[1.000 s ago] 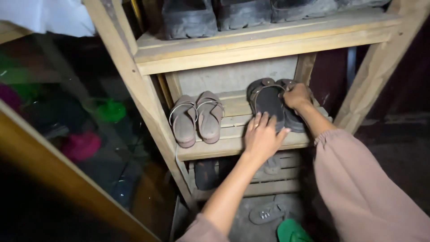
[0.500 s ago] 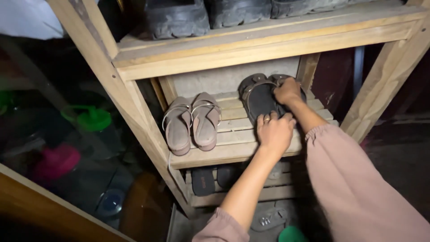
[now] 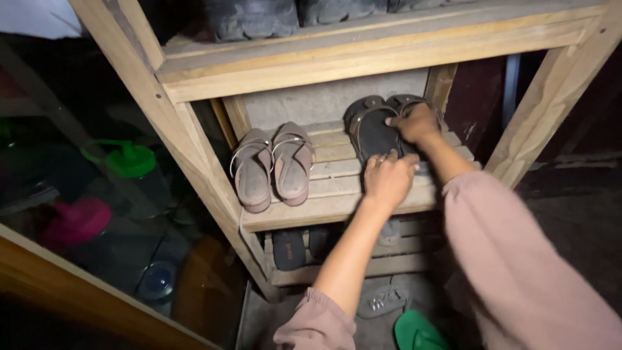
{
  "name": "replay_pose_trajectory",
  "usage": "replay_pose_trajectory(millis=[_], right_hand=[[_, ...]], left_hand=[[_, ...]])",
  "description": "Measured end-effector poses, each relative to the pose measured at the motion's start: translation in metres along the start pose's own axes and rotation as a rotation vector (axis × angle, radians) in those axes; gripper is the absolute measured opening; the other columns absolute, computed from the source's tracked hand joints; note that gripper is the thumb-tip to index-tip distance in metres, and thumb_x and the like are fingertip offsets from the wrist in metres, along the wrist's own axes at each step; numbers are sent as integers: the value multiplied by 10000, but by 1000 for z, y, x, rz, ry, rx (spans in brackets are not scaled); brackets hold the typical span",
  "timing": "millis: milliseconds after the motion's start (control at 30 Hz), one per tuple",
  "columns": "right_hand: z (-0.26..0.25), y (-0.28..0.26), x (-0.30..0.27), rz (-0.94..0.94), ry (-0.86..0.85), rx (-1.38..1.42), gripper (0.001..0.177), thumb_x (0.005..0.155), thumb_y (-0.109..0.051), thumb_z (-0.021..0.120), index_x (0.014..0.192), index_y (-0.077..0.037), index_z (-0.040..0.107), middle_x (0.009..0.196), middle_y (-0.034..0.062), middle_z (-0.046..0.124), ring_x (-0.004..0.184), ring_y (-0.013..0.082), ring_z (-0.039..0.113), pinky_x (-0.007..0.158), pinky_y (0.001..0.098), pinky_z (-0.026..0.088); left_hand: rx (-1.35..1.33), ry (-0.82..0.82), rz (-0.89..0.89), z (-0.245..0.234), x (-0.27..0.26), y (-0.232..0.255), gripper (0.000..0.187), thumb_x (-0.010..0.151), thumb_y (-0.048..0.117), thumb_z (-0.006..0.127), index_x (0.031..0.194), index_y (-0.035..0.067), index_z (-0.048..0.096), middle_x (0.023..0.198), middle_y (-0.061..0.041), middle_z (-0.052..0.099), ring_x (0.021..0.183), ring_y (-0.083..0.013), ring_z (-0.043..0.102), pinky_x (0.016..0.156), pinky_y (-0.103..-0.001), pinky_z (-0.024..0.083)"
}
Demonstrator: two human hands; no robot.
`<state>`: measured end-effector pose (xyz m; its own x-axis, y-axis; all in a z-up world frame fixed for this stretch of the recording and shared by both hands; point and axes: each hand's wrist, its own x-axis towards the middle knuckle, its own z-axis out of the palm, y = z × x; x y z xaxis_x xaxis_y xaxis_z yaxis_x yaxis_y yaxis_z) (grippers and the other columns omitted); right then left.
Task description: The recorder is organizing various shoes, sandals, and slippers on and around a wooden shoe rack.
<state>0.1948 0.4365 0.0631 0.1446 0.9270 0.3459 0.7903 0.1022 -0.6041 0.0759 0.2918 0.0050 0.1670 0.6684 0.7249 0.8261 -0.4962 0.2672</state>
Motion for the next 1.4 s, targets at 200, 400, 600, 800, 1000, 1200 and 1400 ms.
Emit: replay_pose_trajectory(millis=[200,400,600,800,1000,1200,1400], right_hand=[[-40,0,-35,-14,-349,366,306,877,-294,808,1020,-24,796,865,95,746,731,165,618,715,359,517],[-85,-20,-103,-132,-393,393,273,909,-219,771,1088,-12,778,933,51,754,805,108,653,768,305,537],[-134,-13,-174,-217,-430,310,322,919,-221,764,1187,-44,768,982,70,775,860,110,675,797,278,532],[-165,2,-234,-117,-541,276,304,953,-178,719,1235,-70,753,1001,52,776,876,100,688,820,264,528],[-141,65,-270,5,-632,333,314,964,-152,694,1259,-61,750,973,76,767,861,105,675,783,277,510],[-90,172,-320,175,-689,468,254,972,-127,659,1191,-26,738,980,71,774,842,123,719,804,282,567],[-5,329,-408,387,-950,468,238,900,-72,643,1095,-30,772,924,46,778,716,139,685,644,318,571]], left_hand=[[-7,-166,41,5,2,-15,344,948,231,614,1278,277,698,1228,-208,706,1141,-345,689,1024,-482,473],[230,-67,95,-30,-19,0,510,917,285,610,1420,345,548,1464,-205,528,1396,-472,440,1155,-584,310],[66,86,64,-86,-93,22,516,993,297,632,1494,215,543,1525,-211,509,1427,-459,448,1225,-573,327],[-22,101,64,-121,-169,12,475,1021,290,644,1465,133,581,1500,-182,561,1442,-409,489,1225,-526,362],[-34,-149,-43,-95,-248,-22,347,969,268,658,1269,98,695,1301,-175,683,1294,-383,592,1140,-502,403],[-143,-889,-438,-86,-311,5,309,979,343,610,1185,136,709,1115,-180,736,1050,-401,687,917,-528,531],[-190,-1047,-422,20,-402,18,363,922,414,653,1099,110,740,1143,-205,726,1074,-402,701,893,-533,561]])
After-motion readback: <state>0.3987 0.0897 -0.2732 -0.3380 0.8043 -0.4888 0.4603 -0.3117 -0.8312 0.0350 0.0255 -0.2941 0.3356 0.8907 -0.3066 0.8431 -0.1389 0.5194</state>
